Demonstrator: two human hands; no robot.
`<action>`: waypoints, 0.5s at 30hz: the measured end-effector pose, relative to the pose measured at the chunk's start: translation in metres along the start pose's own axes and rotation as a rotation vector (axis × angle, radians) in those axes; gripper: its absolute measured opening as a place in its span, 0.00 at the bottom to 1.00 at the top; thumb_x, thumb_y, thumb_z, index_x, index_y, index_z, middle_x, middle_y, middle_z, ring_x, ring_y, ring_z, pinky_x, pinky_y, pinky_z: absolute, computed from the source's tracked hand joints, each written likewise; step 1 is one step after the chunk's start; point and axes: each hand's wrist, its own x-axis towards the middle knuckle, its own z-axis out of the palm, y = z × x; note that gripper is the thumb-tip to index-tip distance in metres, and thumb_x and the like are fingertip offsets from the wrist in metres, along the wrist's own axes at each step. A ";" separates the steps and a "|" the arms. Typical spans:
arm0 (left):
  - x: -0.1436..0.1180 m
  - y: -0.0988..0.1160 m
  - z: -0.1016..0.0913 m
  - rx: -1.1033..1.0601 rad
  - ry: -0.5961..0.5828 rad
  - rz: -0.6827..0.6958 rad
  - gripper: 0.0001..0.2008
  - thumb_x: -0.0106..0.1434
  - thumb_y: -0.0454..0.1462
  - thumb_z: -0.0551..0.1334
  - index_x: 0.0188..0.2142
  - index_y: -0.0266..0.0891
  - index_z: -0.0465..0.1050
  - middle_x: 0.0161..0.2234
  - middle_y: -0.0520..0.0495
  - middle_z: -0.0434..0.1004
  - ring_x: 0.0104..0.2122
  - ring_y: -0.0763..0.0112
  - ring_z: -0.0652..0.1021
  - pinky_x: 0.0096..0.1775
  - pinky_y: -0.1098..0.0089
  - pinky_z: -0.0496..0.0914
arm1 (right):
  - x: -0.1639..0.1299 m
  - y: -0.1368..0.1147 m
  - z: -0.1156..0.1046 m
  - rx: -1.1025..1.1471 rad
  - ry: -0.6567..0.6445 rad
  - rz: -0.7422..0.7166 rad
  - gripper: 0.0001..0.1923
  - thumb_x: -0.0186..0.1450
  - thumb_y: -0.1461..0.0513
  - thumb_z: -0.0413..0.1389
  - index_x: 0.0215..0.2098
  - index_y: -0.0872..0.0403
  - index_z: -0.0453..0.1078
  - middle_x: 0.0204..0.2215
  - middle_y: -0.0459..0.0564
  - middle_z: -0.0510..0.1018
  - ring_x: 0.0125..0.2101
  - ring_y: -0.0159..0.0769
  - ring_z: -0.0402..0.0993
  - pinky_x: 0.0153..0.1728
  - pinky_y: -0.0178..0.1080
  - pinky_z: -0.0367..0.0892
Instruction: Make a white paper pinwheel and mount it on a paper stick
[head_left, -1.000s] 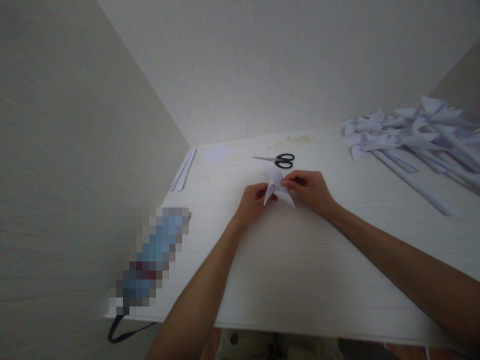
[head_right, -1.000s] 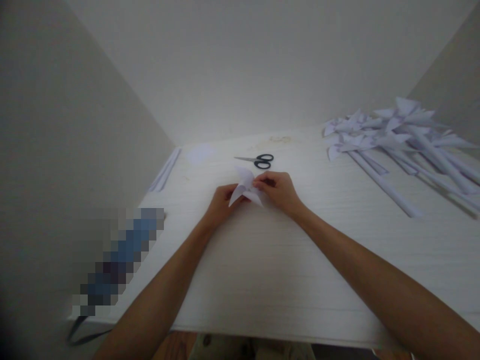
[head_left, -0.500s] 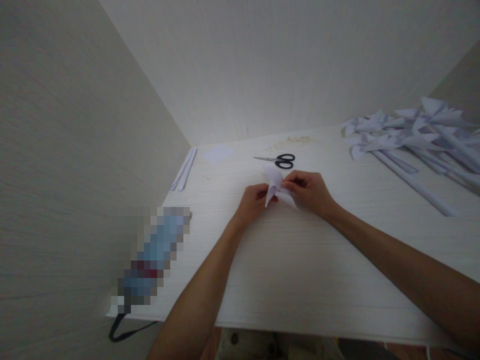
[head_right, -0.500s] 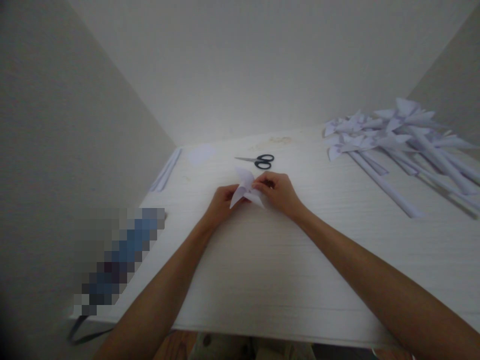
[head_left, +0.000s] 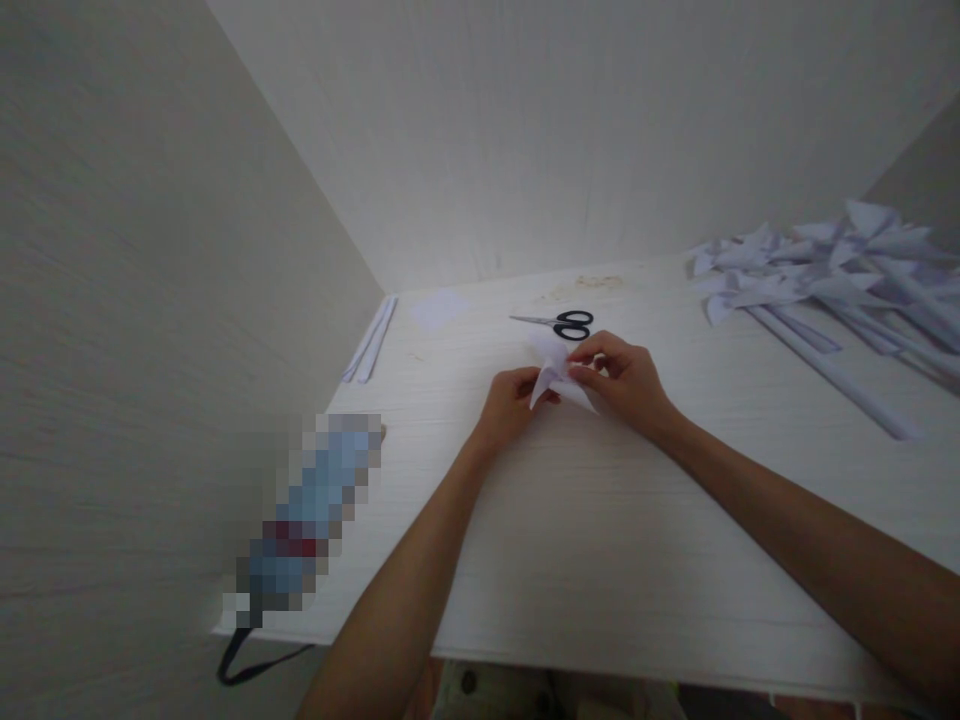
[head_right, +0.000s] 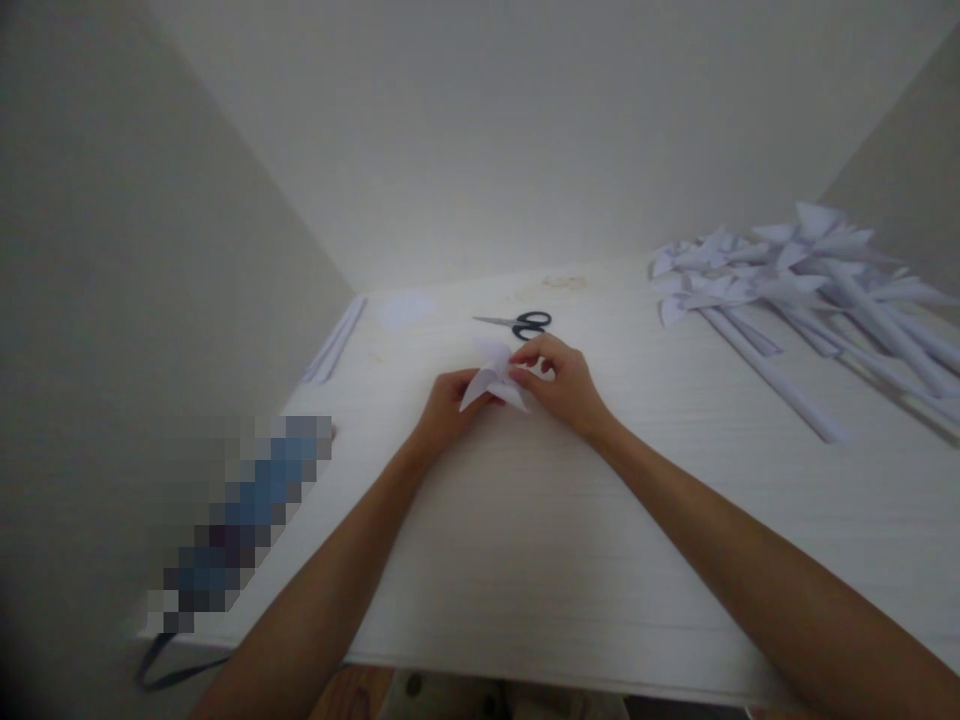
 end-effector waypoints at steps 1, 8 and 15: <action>0.000 0.000 0.001 -0.011 0.009 0.001 0.05 0.51 0.32 0.58 0.24 0.32 0.73 0.22 0.48 0.75 0.25 0.73 0.74 0.31 0.73 0.68 | -0.001 0.000 -0.001 -0.007 0.015 -0.002 0.04 0.52 0.62 0.57 0.27 0.54 0.68 0.24 0.46 0.70 0.26 0.31 0.65 0.25 0.34 0.59; 0.001 -0.006 0.004 -0.068 0.107 0.022 0.09 0.54 0.34 0.55 0.28 0.33 0.74 0.25 0.48 0.74 0.28 0.73 0.72 0.31 0.73 0.67 | -0.003 -0.003 0.000 -0.091 0.030 0.011 0.04 0.53 0.62 0.56 0.24 0.54 0.67 0.21 0.45 0.70 0.22 0.30 0.62 0.23 0.35 0.58; 0.001 -0.007 0.004 -0.012 0.099 0.057 0.09 0.53 0.33 0.55 0.28 0.34 0.73 0.25 0.49 0.73 0.28 0.73 0.71 0.31 0.74 0.65 | -0.002 -0.005 0.002 -0.100 -0.035 -0.003 0.02 0.54 0.63 0.56 0.26 0.54 0.69 0.22 0.46 0.72 0.22 0.29 0.63 0.23 0.34 0.59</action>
